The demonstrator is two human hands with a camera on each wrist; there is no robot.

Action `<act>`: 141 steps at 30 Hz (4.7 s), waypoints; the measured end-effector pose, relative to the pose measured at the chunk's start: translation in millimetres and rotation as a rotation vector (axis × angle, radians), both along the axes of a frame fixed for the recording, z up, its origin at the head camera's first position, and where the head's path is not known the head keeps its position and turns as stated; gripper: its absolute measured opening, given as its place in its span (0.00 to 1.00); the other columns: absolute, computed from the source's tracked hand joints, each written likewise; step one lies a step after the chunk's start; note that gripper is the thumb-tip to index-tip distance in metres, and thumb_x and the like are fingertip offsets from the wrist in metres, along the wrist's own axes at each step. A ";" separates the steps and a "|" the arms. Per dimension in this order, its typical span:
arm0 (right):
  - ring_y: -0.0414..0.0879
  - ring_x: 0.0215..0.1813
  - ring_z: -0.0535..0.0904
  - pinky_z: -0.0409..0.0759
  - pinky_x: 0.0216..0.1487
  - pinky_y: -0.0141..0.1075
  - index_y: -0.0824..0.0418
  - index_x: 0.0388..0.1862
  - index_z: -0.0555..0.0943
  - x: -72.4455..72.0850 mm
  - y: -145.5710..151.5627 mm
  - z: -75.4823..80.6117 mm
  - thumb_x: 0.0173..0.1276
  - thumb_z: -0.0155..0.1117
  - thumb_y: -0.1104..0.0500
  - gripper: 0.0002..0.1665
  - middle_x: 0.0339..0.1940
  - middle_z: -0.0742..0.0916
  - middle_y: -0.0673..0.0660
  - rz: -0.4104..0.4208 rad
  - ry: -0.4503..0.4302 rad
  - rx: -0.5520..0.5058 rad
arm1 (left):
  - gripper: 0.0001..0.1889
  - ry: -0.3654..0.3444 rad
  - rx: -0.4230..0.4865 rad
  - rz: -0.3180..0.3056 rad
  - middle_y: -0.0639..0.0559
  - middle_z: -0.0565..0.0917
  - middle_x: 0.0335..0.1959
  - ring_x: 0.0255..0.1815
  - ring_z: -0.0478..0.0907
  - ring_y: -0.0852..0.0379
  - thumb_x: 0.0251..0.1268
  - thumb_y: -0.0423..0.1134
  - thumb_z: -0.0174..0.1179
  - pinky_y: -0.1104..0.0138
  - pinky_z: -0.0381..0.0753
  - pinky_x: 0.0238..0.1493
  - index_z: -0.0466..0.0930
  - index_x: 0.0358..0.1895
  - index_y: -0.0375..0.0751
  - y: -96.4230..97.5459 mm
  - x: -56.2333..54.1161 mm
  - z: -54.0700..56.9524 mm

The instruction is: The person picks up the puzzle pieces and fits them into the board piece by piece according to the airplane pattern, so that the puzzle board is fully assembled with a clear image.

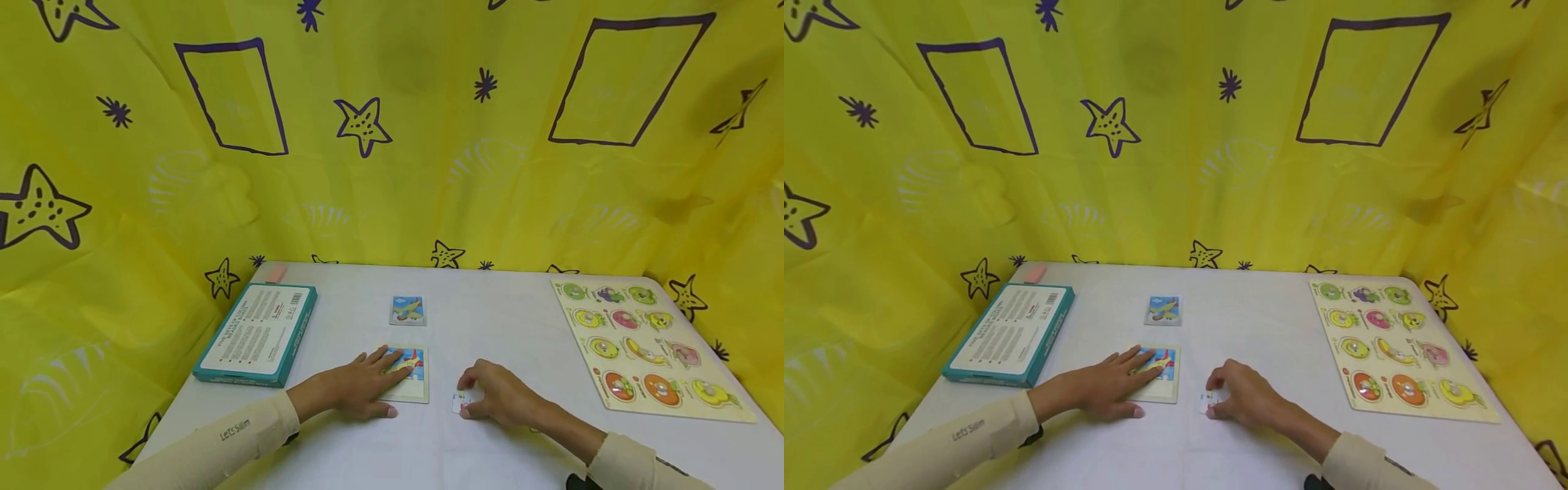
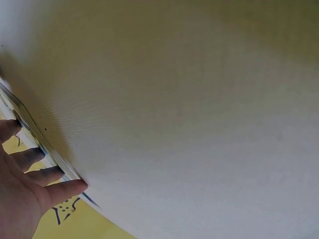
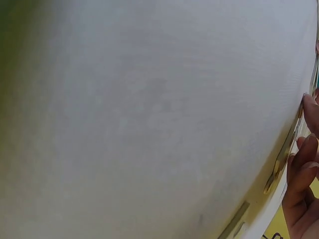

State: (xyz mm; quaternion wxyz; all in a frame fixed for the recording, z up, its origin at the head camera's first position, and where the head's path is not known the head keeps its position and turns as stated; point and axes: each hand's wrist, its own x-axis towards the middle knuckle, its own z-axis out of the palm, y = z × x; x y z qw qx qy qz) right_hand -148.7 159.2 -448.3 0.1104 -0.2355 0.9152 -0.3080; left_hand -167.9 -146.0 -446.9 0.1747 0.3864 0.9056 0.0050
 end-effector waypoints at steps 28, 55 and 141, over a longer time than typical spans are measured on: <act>0.41 0.38 0.75 0.73 0.38 0.29 0.55 0.40 0.79 -6.6 1.5 -0.4 0.53 0.82 0.58 0.20 0.35 0.82 0.46 0.069 -0.072 -0.059 | 0.41 -0.002 0.005 0.005 0.47 0.46 0.84 0.83 0.45 0.39 0.73 0.67 0.47 0.39 0.60 0.74 0.47 0.82 0.57 -0.6 2.0 2.8; 0.37 0.16 0.72 0.70 0.18 0.27 0.63 0.43 0.80 -14.6 -10.7 16.4 0.72 0.66 0.60 0.08 0.39 0.81 0.57 0.166 -0.237 -0.311 | 0.40 -0.004 -0.007 -0.010 0.47 0.49 0.83 0.83 0.47 0.40 0.72 0.67 0.48 0.41 0.63 0.73 0.49 0.82 0.58 -1.0 -2.9 5.2; 0.37 0.29 0.78 0.74 0.32 0.29 0.65 0.41 0.84 -31.4 -117.9 -2.2 0.58 0.76 0.64 0.13 0.25 0.86 0.47 0.086 -0.122 -0.204 | 0.38 0.032 0.039 0.091 0.45 0.56 0.81 0.80 0.57 0.39 0.72 0.63 0.54 0.46 0.65 0.74 0.57 0.80 0.54 -40.0 -3.4 4.6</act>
